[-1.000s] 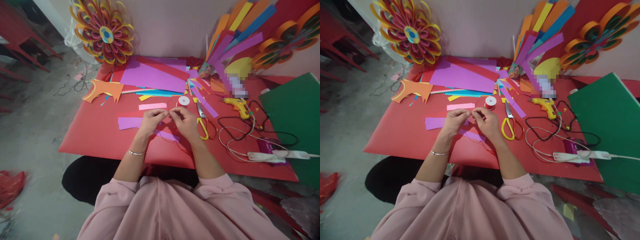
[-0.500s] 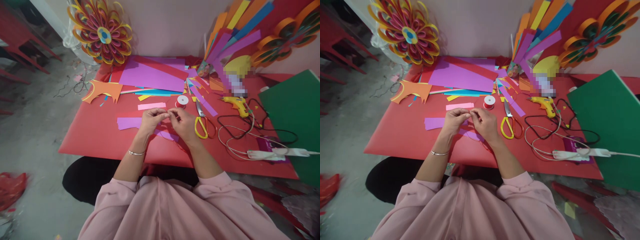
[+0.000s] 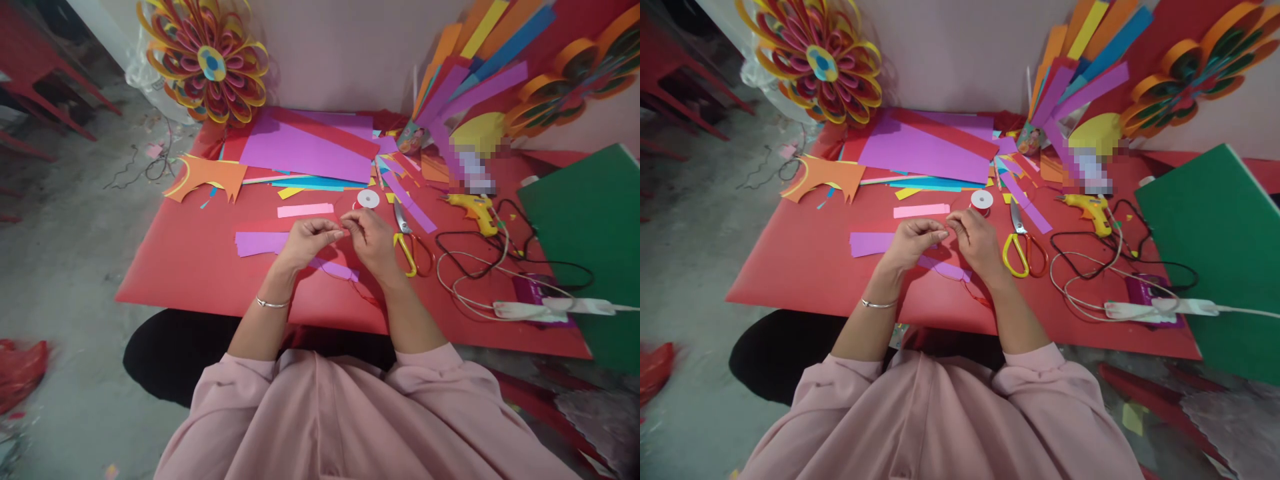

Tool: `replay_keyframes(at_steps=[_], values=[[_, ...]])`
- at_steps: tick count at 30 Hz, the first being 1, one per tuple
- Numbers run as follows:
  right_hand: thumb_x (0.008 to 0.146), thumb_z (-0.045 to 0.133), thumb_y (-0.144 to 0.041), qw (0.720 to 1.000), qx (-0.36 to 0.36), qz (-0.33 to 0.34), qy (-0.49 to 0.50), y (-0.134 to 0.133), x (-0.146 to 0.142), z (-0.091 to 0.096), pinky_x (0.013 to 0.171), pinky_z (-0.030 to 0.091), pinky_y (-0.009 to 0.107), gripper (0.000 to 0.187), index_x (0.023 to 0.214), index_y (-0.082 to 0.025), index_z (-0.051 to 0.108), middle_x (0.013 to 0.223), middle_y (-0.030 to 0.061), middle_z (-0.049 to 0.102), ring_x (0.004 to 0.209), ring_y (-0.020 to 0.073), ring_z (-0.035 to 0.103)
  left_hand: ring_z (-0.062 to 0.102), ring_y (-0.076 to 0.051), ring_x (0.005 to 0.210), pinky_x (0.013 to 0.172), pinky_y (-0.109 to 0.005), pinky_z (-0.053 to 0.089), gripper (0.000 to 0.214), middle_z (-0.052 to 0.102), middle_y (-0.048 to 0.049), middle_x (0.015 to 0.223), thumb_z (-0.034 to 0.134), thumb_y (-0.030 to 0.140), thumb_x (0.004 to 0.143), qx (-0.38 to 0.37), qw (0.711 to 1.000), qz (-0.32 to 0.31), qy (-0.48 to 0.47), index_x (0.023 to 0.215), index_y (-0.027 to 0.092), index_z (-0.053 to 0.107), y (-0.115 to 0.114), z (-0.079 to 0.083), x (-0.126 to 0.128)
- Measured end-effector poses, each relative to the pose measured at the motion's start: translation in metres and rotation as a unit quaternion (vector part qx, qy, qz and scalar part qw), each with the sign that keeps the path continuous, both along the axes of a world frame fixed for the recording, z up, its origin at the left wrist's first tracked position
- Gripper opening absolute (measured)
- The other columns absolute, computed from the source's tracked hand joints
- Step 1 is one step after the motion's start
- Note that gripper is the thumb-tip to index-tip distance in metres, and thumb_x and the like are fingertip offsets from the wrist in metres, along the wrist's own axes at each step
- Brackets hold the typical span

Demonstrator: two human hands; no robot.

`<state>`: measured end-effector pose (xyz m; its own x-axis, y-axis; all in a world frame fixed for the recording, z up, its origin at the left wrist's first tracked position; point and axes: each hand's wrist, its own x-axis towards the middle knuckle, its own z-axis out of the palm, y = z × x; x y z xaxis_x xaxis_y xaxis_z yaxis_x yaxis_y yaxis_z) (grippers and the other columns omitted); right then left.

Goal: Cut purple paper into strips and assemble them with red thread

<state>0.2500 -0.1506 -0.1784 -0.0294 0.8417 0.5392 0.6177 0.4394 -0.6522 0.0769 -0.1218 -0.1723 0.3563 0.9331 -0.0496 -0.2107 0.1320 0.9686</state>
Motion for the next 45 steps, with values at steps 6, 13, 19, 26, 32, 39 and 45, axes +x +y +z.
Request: replay_keyframes(at_steps=[6,13,19,26,32,39,45], values=[[0.107,0.056,-0.034,1.0,0.004,-0.005,0.026,-0.002,-0.004,0.002,0.076,0.054,0.032,0.02,0.093,-0.025,0.068,0.084,0.0013,0.074,0.077,0.0184,0.068,0.041,-0.005,0.05,0.047,-0.023,0.032,0.03,0.062,0.0024,0.06,0.097,0.04,0.061,-0.029,0.998,0.052,-0.033,0.071,0.019,0.077,0.005,-0.005,0.002],[0.105,0.056,-0.035,0.999,-0.016,-0.009,0.031,-0.008,-0.009,0.007,0.078,0.054,0.034,0.02,0.093,-0.024,0.068,0.086,0.0032,0.075,0.079,0.0194,0.069,0.037,-0.003,0.045,0.043,-0.022,0.027,0.035,0.056,0.0052,0.055,0.099,0.041,0.058,-0.065,0.994,0.056,-0.066,0.07,0.018,0.076,0.006,-0.006,0.003],[0.098,0.065,-0.046,0.964,-0.15,0.063,0.209,-0.011,-0.015,0.012,0.063,0.054,0.031,0.024,0.089,-0.024,0.066,0.076,0.0009,0.072,0.066,0.0161,0.066,0.036,-0.004,0.044,0.041,-0.023,0.028,0.039,0.049,0.0064,0.05,0.101,0.042,0.055,-0.107,0.988,0.02,-0.112,0.071,0.018,0.074,0.006,-0.002,0.0],[0.078,0.086,-0.062,0.873,-0.259,0.134,0.389,-0.006,-0.015,0.013,0.048,0.05,0.025,0.046,0.082,-0.024,0.06,0.061,-0.0055,0.062,0.05,0.0112,0.056,0.045,-0.007,0.049,0.048,-0.025,0.036,0.04,0.059,0.0025,0.057,0.103,0.046,0.054,-0.077,0.988,-0.024,-0.132,0.069,0.02,0.075,0.006,-0.005,-0.002],[0.079,0.088,-0.054,0.879,-0.26,0.161,0.366,-0.006,-0.008,0.018,0.049,0.049,0.024,0.04,0.084,-0.023,0.063,0.06,-0.0052,0.063,0.05,0.0103,0.057,0.051,-0.009,0.054,0.055,-0.027,0.04,0.038,0.063,0.0007,0.06,0.101,0.048,0.058,-0.024,0.996,-0.029,-0.083,0.068,0.02,0.078,0.009,-0.011,-0.007],[0.082,0.085,-0.052,0.918,-0.235,0.132,0.291,-0.006,0.0,0.014,0.048,0.046,0.024,0.038,0.103,-0.025,0.07,0.065,-0.0053,0.064,0.053,0.0115,0.057,0.051,-0.01,0.058,0.058,-0.028,0.043,0.032,0.063,-0.0002,0.062,0.098,0.047,0.063,0.038,0.998,-0.035,-0.033,0.066,0.021,0.08,0.01,-0.007,-0.012],[0.084,0.081,-0.048,0.947,-0.192,0.066,0.248,-0.008,-0.005,0.014,0.05,0.042,0.025,0.028,0.086,-0.022,0.071,0.068,-0.0028,0.063,0.056,0.0107,0.052,0.05,-0.008,0.054,0.054,-0.025,0.04,0.034,0.068,-0.001,0.063,0.099,0.044,0.057,-0.003,1.0,0.005,-0.029,0.068,0.019,0.08,0.009,-0.006,-0.007]])
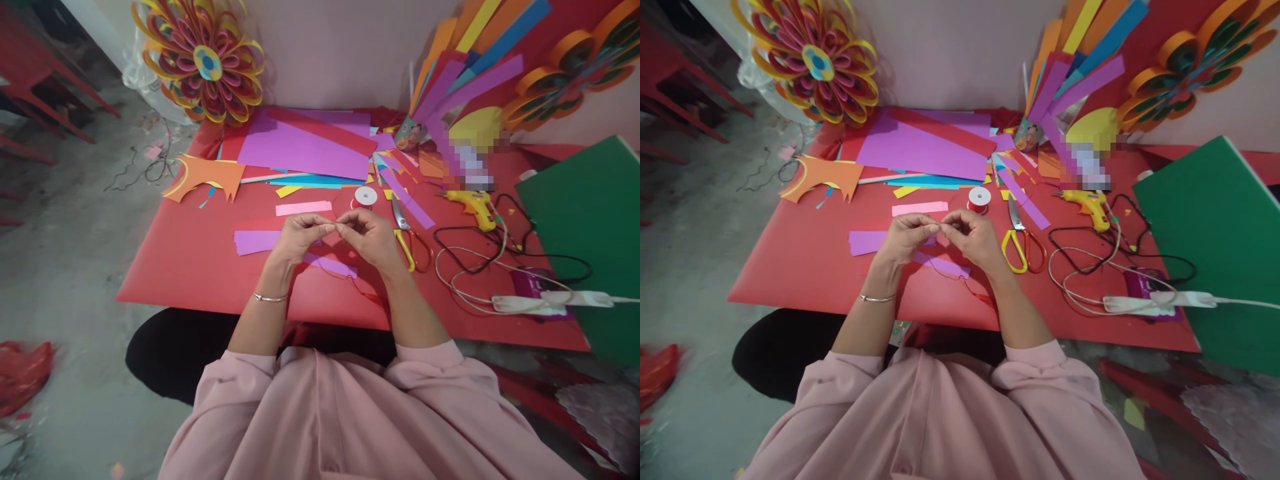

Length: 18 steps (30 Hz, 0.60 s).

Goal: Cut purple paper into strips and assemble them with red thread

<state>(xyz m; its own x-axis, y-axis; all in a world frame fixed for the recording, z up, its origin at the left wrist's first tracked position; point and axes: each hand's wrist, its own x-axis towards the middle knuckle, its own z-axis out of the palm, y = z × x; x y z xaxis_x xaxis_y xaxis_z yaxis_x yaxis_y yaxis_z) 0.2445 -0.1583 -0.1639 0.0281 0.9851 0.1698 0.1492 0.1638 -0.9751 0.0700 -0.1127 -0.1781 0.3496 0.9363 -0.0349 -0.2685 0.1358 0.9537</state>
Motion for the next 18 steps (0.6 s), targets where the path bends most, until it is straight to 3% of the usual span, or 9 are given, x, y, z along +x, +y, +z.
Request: replay_keyframes(at_steps=[7,18], values=[[0.086,0.08,-0.049,1.0,-0.01,-0.012,0.009,0.0007,0.0017,-0.0018,0.048,0.041,0.025,0.028,0.087,-0.023,0.072,0.065,-0.0028,0.062,0.055,0.0114,0.051,0.039,-0.005,0.046,0.047,-0.023,0.03,0.021,0.06,0.0021,0.052,0.091,0.034,0.06,-0.056,0.998,0.009,-0.019,0.07,0.019,0.081,-0.0043,0.0055,0.003],[0.084,0.081,-0.049,1.0,-0.027,0.002,0.014,0.0018,0.0032,0.0003,0.045,0.042,0.022,0.03,0.086,-0.021,0.071,0.068,-0.0019,0.064,0.055,0.0108,0.053,0.05,-0.006,0.053,0.054,-0.023,0.04,0.021,0.066,0.0011,0.057,0.092,0.033,0.058,-0.031,0.999,0.026,0.002,0.066,0.018,0.08,-0.0009,0.0029,0.0031]])
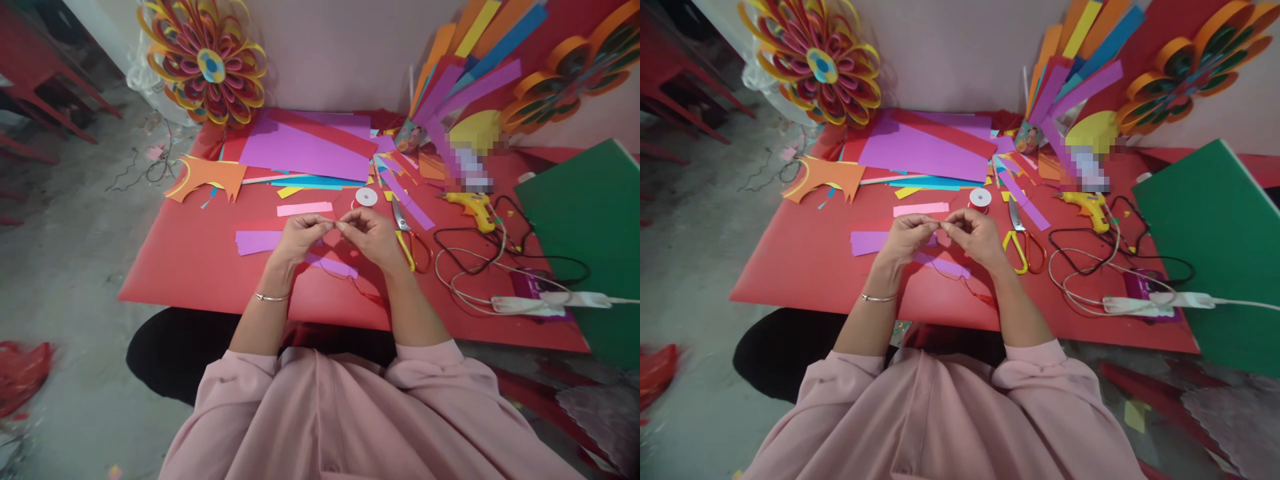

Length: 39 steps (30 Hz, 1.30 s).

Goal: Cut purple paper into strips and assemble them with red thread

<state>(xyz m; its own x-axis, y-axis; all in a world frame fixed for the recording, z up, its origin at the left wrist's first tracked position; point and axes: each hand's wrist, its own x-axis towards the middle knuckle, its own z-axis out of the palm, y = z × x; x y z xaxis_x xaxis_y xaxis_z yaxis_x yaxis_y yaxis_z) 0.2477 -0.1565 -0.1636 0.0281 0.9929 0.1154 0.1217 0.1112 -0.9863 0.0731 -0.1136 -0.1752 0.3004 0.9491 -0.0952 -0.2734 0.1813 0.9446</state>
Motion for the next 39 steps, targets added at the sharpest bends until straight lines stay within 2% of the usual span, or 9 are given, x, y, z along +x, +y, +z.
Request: replay_keyframes(at_steps=[6,12,20,25,28,30,33,39], values=[[0.082,0.082,-0.051,1.0,-0.018,0.016,0.017,0.0,0.002,0.002,0.045,0.045,0.023,0.032,0.086,-0.021,0.07,0.066,-0.0021,0.064,0.054,0.0114,0.055,0.051,-0.007,0.055,0.056,-0.024,0.041,0.019,0.071,-0.0009,0.063,0.091,0.034,0.061,0.012,1.0,-0.007,0.011,0.069,0.019,0.081,0.0,-0.003,-0.002],[0.082,0.083,-0.049,1.0,-0.004,0.011,0.005,0.001,0.004,0.003,0.048,0.046,0.024,0.031,0.083,-0.021,0.071,0.065,-0.0017,0.064,0.056,0.0116,0.056,0.055,-0.009,0.06,0.059,-0.025,0.044,0.017,0.076,-0.0037,0.072,0.09,0.034,0.066,0.042,0.998,-0.023,0.039,0.074,0.019,0.084,0.002,-0.007,-0.005],[0.085,0.078,-0.046,1.0,-0.009,-0.007,-0.024,0.0,0.002,-0.001,0.042,0.04,0.023,0.025,0.085,-0.021,0.072,0.064,-0.0023,0.062,0.053,0.0116,0.05,0.057,-0.01,0.062,0.062,-0.025,0.046,0.017,0.075,-0.0036,0.071,0.088,0.034,0.066,0.055,0.997,-0.012,0.051,0.072,0.019,0.083,0.003,-0.006,-0.004],[0.087,0.074,-0.036,0.992,0.058,-0.047,-0.099,0.0,-0.004,-0.007,0.055,0.047,0.026,0.016,0.083,-0.023,0.068,0.068,-0.002,0.065,0.058,0.0123,0.054,0.053,-0.01,0.059,0.057,-0.023,0.041,0.009,0.071,-0.0014,0.065,0.082,0.027,0.067,0.068,0.994,0.033,0.085,0.068,0.018,0.08,0.0,-0.004,0.002],[0.086,0.074,-0.033,0.983,0.105,-0.067,-0.137,0.001,-0.007,-0.013,0.064,0.051,0.028,0.013,0.092,-0.025,0.066,0.072,-0.0024,0.067,0.064,0.0142,0.06,0.049,-0.009,0.056,0.053,-0.023,0.036,0.005,0.066,0.0001,0.06,0.078,0.023,0.069,0.071,0.99,0.052,0.107,0.069,0.018,0.08,-0.002,-0.004,0.006],[0.086,0.074,-0.034,0.979,0.119,-0.077,-0.149,0.002,-0.008,-0.015,0.064,0.051,0.029,0.015,0.095,-0.026,0.064,0.074,-0.0025,0.068,0.065,0.0147,0.06,0.045,-0.008,0.054,0.052,-0.023,0.034,0.005,0.062,0.0014,0.057,0.076,0.021,0.07,0.069,0.989,0.066,0.117,0.068,0.018,0.079,-0.004,-0.004,0.007],[0.09,0.072,-0.036,0.971,0.131,-0.086,-0.182,0.002,-0.007,-0.014,0.063,0.05,0.029,0.014,0.089,-0.025,0.064,0.075,-0.0009,0.069,0.063,0.0145,0.058,0.045,-0.009,0.054,0.053,-0.024,0.034,0.005,0.06,0.002,0.056,0.075,0.019,0.071,0.07,0.987,0.077,0.121,0.067,0.018,0.078,-0.004,-0.004,0.008],[0.098,0.066,-0.035,0.936,0.202,-0.088,-0.273,0.001,-0.004,-0.01,0.07,0.051,0.034,0.015,0.086,-0.025,0.066,0.081,0.0034,0.069,0.07,0.0183,0.061,0.044,-0.009,0.054,0.053,-0.024,0.034,0.008,0.059,0.0019,0.055,0.072,0.019,0.072,0.067,0.987,0.076,0.127,0.066,0.018,0.078,-0.006,0.001,0.008]])
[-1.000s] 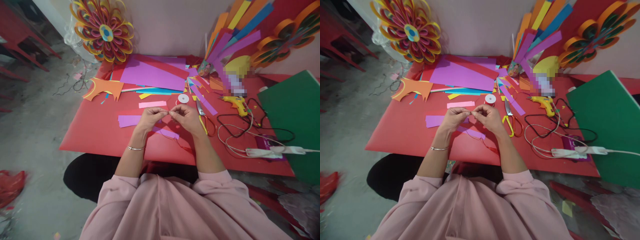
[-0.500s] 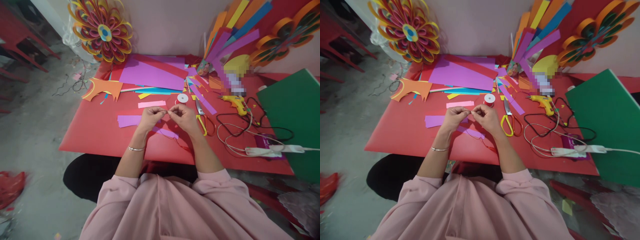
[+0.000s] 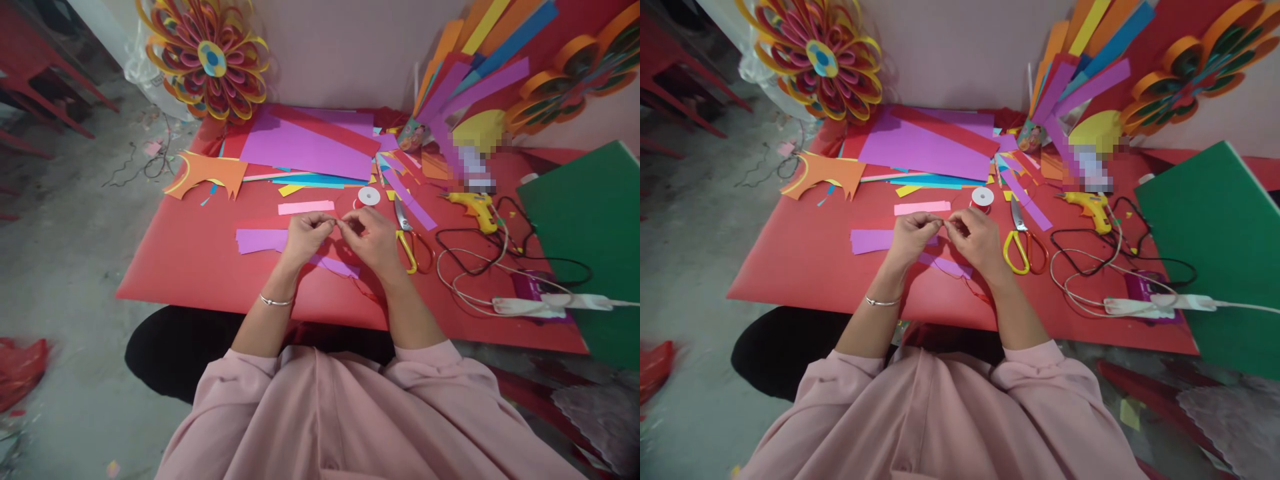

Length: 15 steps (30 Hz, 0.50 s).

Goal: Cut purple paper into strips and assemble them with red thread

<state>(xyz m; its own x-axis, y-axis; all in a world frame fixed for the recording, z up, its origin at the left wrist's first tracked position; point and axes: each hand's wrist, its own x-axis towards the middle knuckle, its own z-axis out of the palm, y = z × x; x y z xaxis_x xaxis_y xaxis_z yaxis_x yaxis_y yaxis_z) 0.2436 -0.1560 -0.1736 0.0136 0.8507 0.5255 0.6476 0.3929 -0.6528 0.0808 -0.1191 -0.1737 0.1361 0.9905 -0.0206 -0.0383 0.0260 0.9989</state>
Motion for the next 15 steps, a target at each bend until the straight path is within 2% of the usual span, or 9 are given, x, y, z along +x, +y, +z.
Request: replay_keyframes(at_steps=[9,15], values=[[0.1,0.061,-0.029,0.999,0.023,0.026,-0.042,-0.0007,0.0039,0.0005,0.075,0.053,0.037,0.014,0.103,-0.025,0.074,0.086,0.0048,0.067,0.075,0.0202,0.06,0.044,-0.009,0.056,0.054,-0.025,0.034,0.007,0.06,0.0015,0.057,0.073,0.019,0.071,-0.001,1.0,-0.004,-0.005,0.066,0.019,0.078,-0.0026,0.0021,0.0009],[0.094,0.062,-0.023,0.999,0.009,0.052,-0.005,-0.0004,0.0043,-0.0002,0.066,0.049,0.033,0.019,0.105,-0.026,0.078,0.078,0.0011,0.062,0.067,0.0166,0.057,0.045,-0.008,0.056,0.054,-0.024,0.033,0.007,0.061,0.0016,0.058,0.072,0.018,0.07,-0.017,0.999,-0.033,-0.029,0.065,0.017,0.077,-0.003,-0.0008,0.0017]])
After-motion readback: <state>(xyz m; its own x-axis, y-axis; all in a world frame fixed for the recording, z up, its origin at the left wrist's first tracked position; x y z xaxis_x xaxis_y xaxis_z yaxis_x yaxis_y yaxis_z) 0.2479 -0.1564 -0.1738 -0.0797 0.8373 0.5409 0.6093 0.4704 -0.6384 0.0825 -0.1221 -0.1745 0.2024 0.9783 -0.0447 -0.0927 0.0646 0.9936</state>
